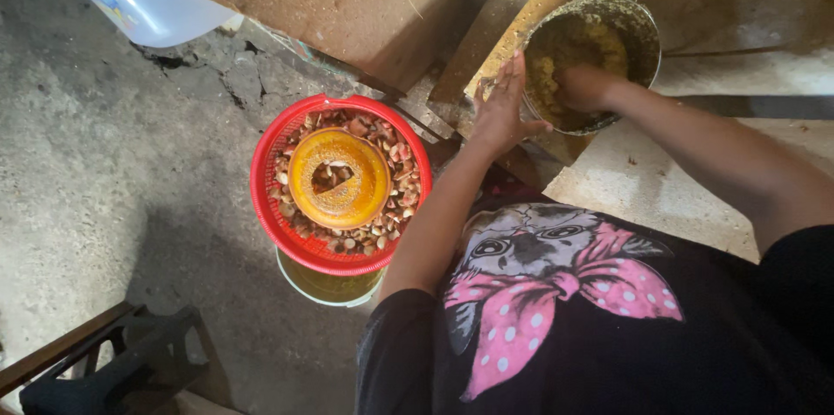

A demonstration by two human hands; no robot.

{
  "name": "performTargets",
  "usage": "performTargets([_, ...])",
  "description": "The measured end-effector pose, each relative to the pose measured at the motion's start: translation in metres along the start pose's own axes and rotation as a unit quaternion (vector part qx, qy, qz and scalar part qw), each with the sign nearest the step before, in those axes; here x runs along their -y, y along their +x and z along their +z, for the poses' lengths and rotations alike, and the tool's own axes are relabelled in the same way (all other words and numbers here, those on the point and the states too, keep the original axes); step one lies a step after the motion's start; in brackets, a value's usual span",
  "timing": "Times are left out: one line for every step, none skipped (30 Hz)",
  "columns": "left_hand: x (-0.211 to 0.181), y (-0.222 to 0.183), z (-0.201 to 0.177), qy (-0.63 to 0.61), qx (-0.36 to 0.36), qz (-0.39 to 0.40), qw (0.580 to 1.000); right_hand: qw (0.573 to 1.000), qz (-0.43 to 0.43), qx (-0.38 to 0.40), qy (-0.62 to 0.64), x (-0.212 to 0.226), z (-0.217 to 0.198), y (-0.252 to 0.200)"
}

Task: The person repeatedly picks nuts from a red basket, places them into a yellow bowl, and uses a scraper to process them. The processed material is then transferred into a metal container. The person continues this cycle throughout the clip.

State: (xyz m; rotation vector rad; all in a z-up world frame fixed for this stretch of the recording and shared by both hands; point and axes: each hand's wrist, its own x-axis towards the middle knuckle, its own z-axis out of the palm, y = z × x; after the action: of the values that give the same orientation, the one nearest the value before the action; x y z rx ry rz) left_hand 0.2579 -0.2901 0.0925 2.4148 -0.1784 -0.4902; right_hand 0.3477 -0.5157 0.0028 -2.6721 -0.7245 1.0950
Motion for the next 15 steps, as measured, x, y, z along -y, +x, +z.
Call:
performTargets([0.0, 0.0, 0.0, -0.005, 0.001, -0.001, 1.0, 1.0, 0.004, 0.011, -0.008, 0.003, -0.007, -0.004])
performTargets([0.001, 0.0, 0.0, -0.009, 0.002, -0.003, 1.0, 1.0, 0.007, 0.023, -0.017, 0.007, -0.014, -0.007])
performTargets([0.001, -0.001, -0.001, -0.009, 0.001, -0.003, 1.0, 0.999, 0.023, 0.038, -0.015, 0.011, -0.022, -0.01])
performTargets([0.001, -0.001, -0.002, -0.008, 0.0, -0.001, 1.0, 0.998, 0.039, 0.054, -0.012, 0.014, -0.028, -0.014])
performTargets([0.001, -0.002, -0.003, -0.008, 0.0, 0.0, 1.0, 0.996, 0.055, 0.069, -0.008, 0.016, -0.035, -0.018])
performTargets([-0.001, -0.002, -0.003, -0.007, 0.003, -0.005, 1.0, 0.995, 0.059, 0.081, -0.005, 0.016, -0.041, -0.024])
performTargets([-0.002, -0.002, -0.004, -0.007, 0.006, -0.01, 1.0, 0.994, 0.063, 0.092, -0.002, 0.014, -0.046, -0.03])
performTargets([-0.002, -0.003, -0.005, -0.007, 0.008, -0.017, 1.0, 0.992, 0.065, 0.105, 0.001, 0.014, -0.048, -0.034])
performTargets([-0.002, -0.004, -0.006, -0.01, 0.007, -0.012, 1.0, 0.993, 0.064, 0.101, 0.009, 0.012, -0.048, -0.038])
performTargets([-0.002, -0.004, -0.008, -0.012, 0.004, -0.008, 1.0, 0.993, 0.063, 0.096, 0.017, 0.008, -0.049, -0.042])
performTargets([-0.002, -0.005, -0.01, -0.015, 0.001, -0.004, 1.0, 0.994, 0.061, 0.091, 0.024, 0.004, -0.05, -0.046])
performTargets([-0.002, -0.006, -0.011, -0.012, 0.005, -0.01, 1.0, 0.994, 0.065, 0.08, 0.017, -0.001, -0.05, -0.047])
performTargets([-0.003, -0.006, -0.012, -0.009, 0.009, -0.015, 1.0, 0.995, 0.069, 0.07, 0.011, -0.006, -0.049, -0.047])
performTargets([-0.004, -0.007, -0.013, -0.005, 0.012, -0.02, 1.0, 0.995, 0.074, 0.059, 0.004, -0.012, -0.049, -0.047])
performTargets([-0.006, -0.007, -0.014, -0.003, 0.01, -0.019, 1.0, 0.997, 0.06, 0.05, 0.005, -0.018, -0.05, -0.048])
